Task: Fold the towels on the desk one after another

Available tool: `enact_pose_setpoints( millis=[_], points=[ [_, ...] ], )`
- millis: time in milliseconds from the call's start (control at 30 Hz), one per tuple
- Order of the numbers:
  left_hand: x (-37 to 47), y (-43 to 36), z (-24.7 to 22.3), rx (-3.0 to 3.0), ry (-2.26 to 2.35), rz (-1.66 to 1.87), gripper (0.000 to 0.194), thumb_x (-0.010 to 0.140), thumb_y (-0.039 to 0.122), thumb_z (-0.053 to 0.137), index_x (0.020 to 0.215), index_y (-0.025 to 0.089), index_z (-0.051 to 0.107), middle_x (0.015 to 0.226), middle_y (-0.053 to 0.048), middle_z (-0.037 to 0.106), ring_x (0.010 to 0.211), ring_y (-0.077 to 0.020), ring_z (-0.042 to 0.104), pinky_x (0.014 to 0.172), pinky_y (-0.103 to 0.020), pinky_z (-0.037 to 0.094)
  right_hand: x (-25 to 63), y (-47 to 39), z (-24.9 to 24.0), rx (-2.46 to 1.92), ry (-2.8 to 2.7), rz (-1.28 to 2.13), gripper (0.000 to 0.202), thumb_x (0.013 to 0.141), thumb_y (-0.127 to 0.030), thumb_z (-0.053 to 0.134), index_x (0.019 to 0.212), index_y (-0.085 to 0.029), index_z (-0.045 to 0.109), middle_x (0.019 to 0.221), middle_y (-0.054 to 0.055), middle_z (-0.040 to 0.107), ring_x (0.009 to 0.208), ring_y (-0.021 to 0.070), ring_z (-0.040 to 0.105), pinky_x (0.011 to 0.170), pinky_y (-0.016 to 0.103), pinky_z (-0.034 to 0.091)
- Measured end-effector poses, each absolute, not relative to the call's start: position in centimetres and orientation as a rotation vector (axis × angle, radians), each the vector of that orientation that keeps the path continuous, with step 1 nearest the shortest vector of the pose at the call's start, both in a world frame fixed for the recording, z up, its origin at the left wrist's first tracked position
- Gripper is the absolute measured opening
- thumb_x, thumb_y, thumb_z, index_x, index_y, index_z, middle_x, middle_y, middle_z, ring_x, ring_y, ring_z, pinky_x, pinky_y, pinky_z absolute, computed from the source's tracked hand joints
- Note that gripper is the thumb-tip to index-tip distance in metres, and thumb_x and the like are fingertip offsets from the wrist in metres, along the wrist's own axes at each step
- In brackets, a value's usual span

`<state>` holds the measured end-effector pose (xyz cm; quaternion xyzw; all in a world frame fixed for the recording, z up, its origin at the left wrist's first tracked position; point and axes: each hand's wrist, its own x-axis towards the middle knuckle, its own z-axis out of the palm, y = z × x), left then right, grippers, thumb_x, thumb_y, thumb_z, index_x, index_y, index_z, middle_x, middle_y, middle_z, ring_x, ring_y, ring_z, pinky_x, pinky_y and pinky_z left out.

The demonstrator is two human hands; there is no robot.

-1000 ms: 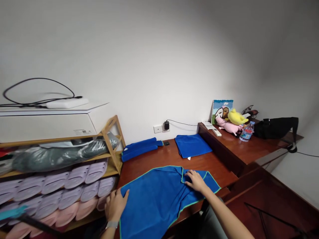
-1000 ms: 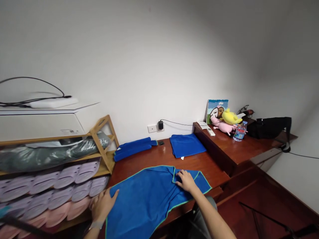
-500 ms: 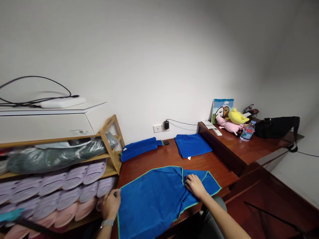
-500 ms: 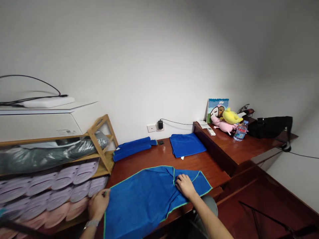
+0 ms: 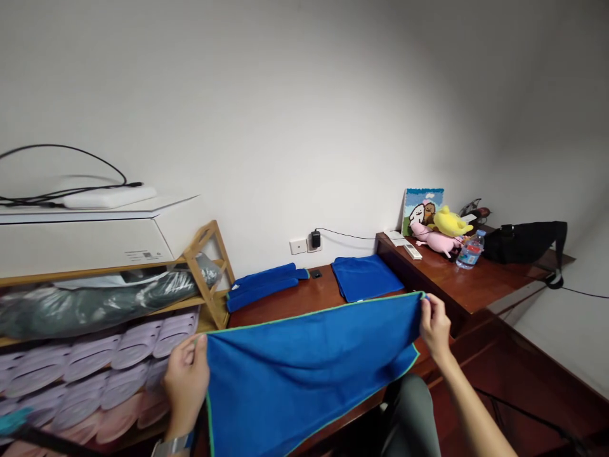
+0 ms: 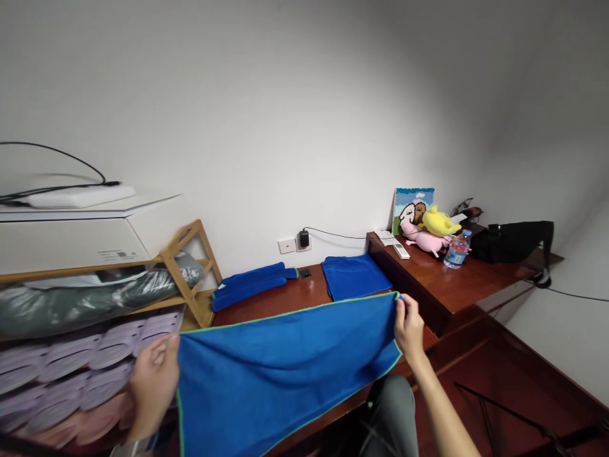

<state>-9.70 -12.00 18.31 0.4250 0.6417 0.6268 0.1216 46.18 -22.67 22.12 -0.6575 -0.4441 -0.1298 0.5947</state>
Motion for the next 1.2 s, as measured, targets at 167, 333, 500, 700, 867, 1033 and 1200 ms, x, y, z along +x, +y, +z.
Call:
enact_pose_setpoints(
  millis=[167, 333, 500, 700, 867, 1033, 1200],
  points=[
    [-8.7, -16.0, 25.1, 1.064, 1.746, 2.038, 0.070, 0.065, 0.080, 0.075, 0.104, 0.022, 0.071, 0.092, -0.006, 0.076, 0.085, -0.0253, 0.071, 0.090, -0.052, 0.062, 49.2, -25.9, 26.9, -1.546, -0.861, -0.583, 0.073, 0.097, -0.082, 0.040, 0.113, -0.017, 0.068, 0.096, 0.015, 0.077, 0.073, 0.0253, 0.073, 0.069, 0.035, 0.055],
    [-9.6, -16.0, 27.8, 1.107, 1.848, 2.011, 0.069, 0.067, 0.080, 0.075, 0.108, 0.025, 0.074, 0.083, -0.001, 0.076, 0.076, -0.0235, 0.070, 0.073, -0.044, 0.064, 51.1, -23.8, 27.9, -1.593, -0.982, -0.582, 0.071, 0.102, -0.078, 0.037, 0.119, -0.017, 0.068, 0.106, 0.017, 0.077, 0.082, 0.0270, 0.074, 0.073, 0.036, 0.055],
    [-10.4, -8.7, 21.3, 1.464, 1.963, 1.434, 0.048, 0.080, 0.064, 0.066, 0.100, 0.021, 0.074, 0.077, -0.003, 0.077, 0.077, -0.0248, 0.073, 0.070, -0.034, 0.057, 50.6, -14.9, 21.2, -1.903, -1.367, -0.121, 0.060, 0.110, -0.061, 0.025, 0.131, -0.021, 0.064, 0.110, 0.015, 0.078, 0.092, 0.0281, 0.076, 0.080, 0.036, 0.055],
    [-9.4, -2.8, 10.6, 1.688, 2.262, 0.695, 0.028, 0.099, 0.040, 0.046, 0.101, 0.025, 0.070, 0.098, -0.007, 0.083, 0.077, -0.0220, 0.074, 0.067, -0.028, 0.049, 48.3, -6.3, 11.1, -2.369, -1.370, 0.377, 0.049, 0.114, -0.049, 0.022, 0.133, -0.026, 0.061, 0.125, 0.012, 0.076, 0.109, 0.0294, 0.074, 0.089, 0.038, 0.053],
    [-8.4, -1.4, 7.9, 1.706, 2.393, 0.543, 0.040, 0.102, 0.048, 0.036, 0.109, 0.027, 0.070, 0.112, -0.009, 0.083, 0.074, -0.0260, 0.074, 0.064, -0.035, 0.047, 47.7, -3.6, 7.2, -2.412, -1.306, 0.427, 0.053, 0.114, -0.047, 0.015, 0.135, -0.026, 0.059, 0.128, 0.015, 0.075, 0.108, 0.0287, 0.074, 0.088, 0.039, 0.053],
    [-8.2, 0.5, 7.6, 1.734, 2.475, 0.467, 0.049, 0.104, 0.047, 0.027, 0.115, 0.024, 0.069, 0.118, -0.012, 0.080, 0.083, -0.0295, 0.074, 0.065, -0.039, 0.048, 48.1, -1.1, 6.1, -2.395, -1.302, 0.364, 0.059, 0.113, -0.049, 0.011, 0.141, -0.026, 0.058, 0.129, 0.015, 0.073, 0.109, 0.0281, 0.073, 0.089, 0.039, 0.052],
    [-7.6, 0.3, 7.3, 2.053, 2.571, 0.489, 0.052, 0.103, 0.034, 0.027, 0.125, 0.013, 0.070, 0.118, -0.020, 0.076, 0.107, -0.0356, 0.069, 0.085, -0.046, 0.051, 47.5, -0.7, 5.7, -2.372, -1.329, 0.175, 0.054, 0.112, -0.037, 0.020, 0.151, -0.021, 0.054, 0.148, 0.019, 0.060, 0.129, 0.0314, 0.060, 0.102, 0.043, 0.047]
  ],
)
